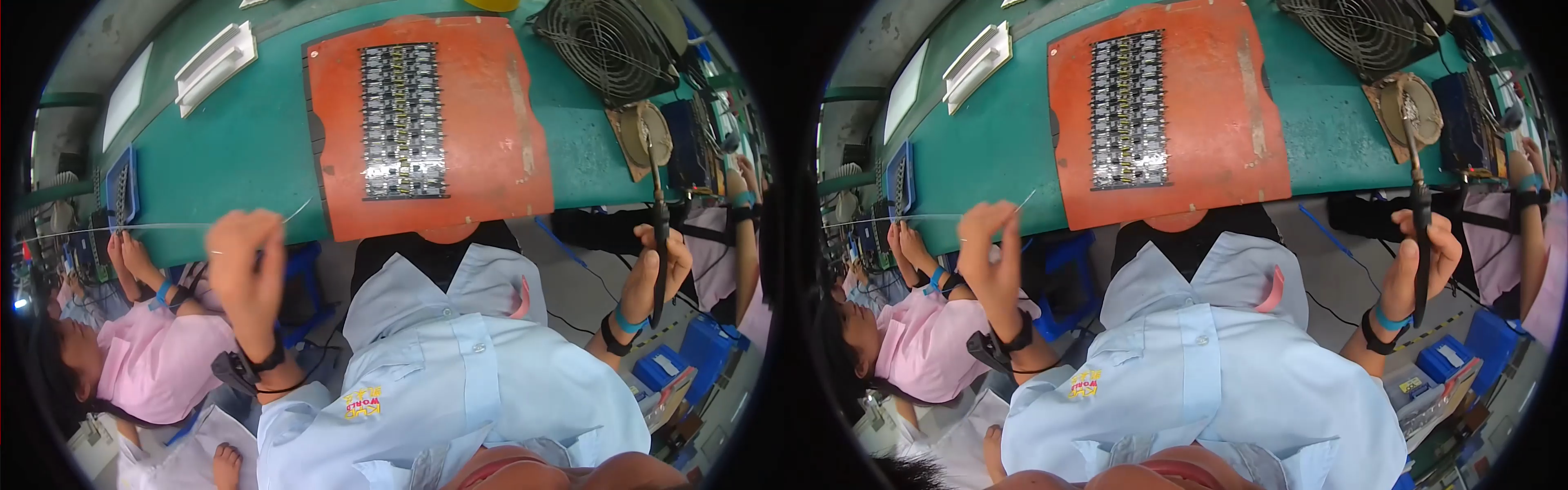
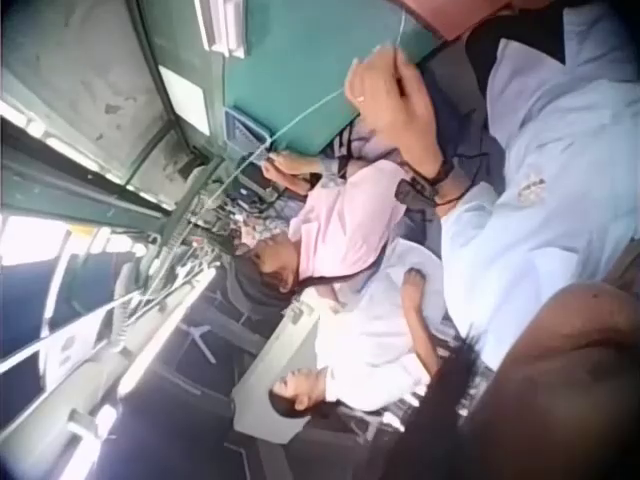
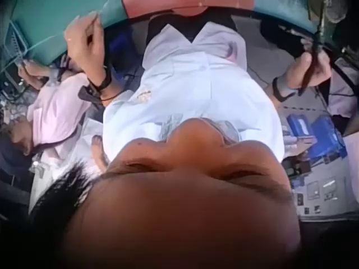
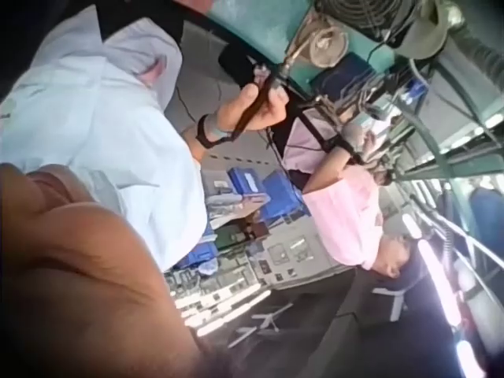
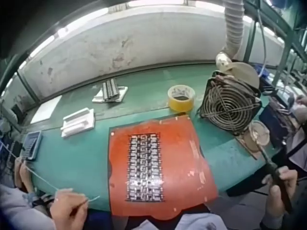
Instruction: Soldering components onto a printed circuit board at an industrial workstation.
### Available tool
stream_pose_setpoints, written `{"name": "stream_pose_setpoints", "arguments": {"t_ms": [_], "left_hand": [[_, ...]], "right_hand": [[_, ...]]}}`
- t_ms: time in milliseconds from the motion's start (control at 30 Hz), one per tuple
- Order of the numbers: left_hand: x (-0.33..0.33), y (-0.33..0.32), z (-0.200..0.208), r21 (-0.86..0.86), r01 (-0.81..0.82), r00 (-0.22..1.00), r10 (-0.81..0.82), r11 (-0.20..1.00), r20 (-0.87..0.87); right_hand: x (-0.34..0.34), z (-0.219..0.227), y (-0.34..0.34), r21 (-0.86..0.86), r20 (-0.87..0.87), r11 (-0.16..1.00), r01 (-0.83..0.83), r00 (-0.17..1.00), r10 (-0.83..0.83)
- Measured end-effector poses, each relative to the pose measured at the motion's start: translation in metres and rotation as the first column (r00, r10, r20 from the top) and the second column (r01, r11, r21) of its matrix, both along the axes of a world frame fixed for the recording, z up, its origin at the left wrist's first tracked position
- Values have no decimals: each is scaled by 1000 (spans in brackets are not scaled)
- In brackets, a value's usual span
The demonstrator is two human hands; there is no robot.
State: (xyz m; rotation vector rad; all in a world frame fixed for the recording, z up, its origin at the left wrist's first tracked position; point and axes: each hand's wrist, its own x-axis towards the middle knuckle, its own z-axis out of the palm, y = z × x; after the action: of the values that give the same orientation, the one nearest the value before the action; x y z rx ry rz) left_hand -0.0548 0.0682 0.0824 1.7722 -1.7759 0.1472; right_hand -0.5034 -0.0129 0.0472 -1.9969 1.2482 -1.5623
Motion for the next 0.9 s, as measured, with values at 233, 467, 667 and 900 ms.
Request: {"name": "stream_pose_setpoints", "arguments": {"t_ms": [233,467,667,900], "left_hand": [[-90,-29,18,-75,554,759,-540,829,-363],[-100,-47,10,-191,524,693,-546,830,-471],[-67,-55,10,-136,493,778,-506,859,-372],[-48,-67,-9,105,203,937,-162,974,-310]], "right_hand": [[114,32,-16,110,-71,856,-505,855,514],[138,49,-47,179,-187,674,-717,648,738],[133,47,-79,184,-249,589,-787,543,802],[125,34,-74,336,306,778,-530,843,442]]}}
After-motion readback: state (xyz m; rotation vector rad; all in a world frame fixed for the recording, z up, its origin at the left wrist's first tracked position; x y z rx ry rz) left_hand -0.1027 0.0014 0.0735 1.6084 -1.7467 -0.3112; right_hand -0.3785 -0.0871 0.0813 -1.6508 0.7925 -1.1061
